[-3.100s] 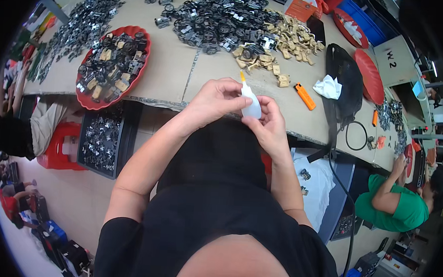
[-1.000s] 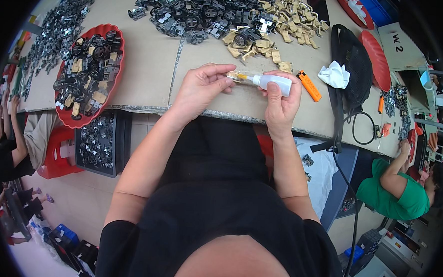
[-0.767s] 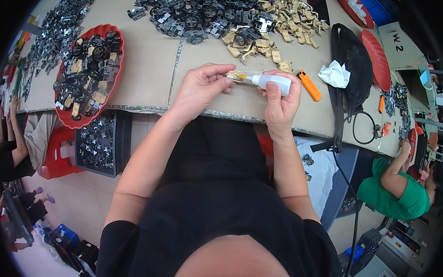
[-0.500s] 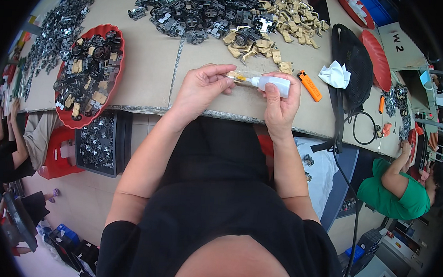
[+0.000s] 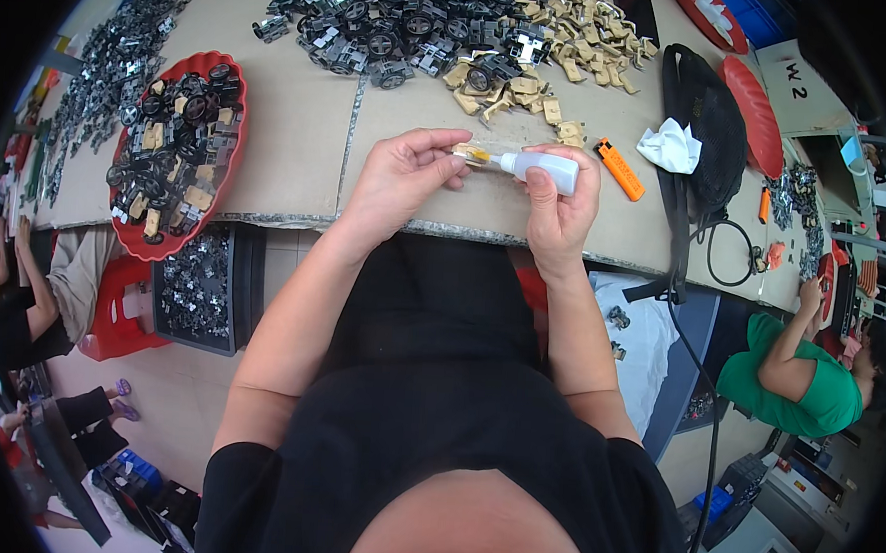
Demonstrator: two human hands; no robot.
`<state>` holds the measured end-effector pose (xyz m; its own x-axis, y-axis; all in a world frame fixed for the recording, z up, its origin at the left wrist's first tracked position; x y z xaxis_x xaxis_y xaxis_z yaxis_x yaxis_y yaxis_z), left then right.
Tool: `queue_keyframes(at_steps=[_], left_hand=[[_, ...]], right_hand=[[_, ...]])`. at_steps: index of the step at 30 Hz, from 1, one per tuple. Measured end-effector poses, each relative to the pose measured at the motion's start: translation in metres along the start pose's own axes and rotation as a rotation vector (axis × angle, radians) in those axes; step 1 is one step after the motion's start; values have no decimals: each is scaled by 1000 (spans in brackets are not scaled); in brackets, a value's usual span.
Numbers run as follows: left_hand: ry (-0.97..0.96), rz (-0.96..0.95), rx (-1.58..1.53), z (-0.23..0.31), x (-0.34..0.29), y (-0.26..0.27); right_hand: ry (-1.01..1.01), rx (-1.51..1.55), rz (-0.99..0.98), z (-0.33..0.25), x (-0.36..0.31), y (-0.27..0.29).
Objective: Assembling small plastic components by applying glue and joining them together at a factory workbench.
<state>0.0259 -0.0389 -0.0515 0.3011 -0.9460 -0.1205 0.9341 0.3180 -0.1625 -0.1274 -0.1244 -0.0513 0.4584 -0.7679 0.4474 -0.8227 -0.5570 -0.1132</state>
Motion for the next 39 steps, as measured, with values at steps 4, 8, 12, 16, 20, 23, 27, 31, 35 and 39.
queue_keyframes(at_steps=[4,8,12,16,20,23,27,31,35,39], left_hand=[[12,-5,11,1,0,0],[11,-10,16,1,0,0],[9,-7,12,-1,0,1],[7,-4,15,-1,1,1],[9,3,4,-1,1,1],[8,6,-15,-2,2,2],[0,2,-20,-1,2,1],[-9,-2,-30,-1,2,2],[-3,-7,-39,-1,3,3],[-4,-10,-41,-2,3,4]], right_hand=[[48,-55,-9,5,0,1],[74,-76,-5,4,1,1],[72,-82,13,5,0,2],[90,-85,17,4,0,1],[92,-93,25,4,0,1],[92,-96,23,5,0,2],[90,-96,29,3,0,1],[73,-106,23,2,0,2],[77,-104,21,2,1,2],[69,-94,13,1,1,1]])
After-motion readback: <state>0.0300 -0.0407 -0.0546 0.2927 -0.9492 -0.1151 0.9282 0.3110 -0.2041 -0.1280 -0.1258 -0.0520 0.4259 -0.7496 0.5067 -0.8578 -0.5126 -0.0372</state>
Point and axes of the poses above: each hand's wrist, its own x-axis towards the middle knuckle, its own y-axis out of the back of the hand, z = x × y, the point moved 1 cm from there along x, towards the middle knuckle, and after that the axes turned 6 degrees about x, right-handed, at the moved point
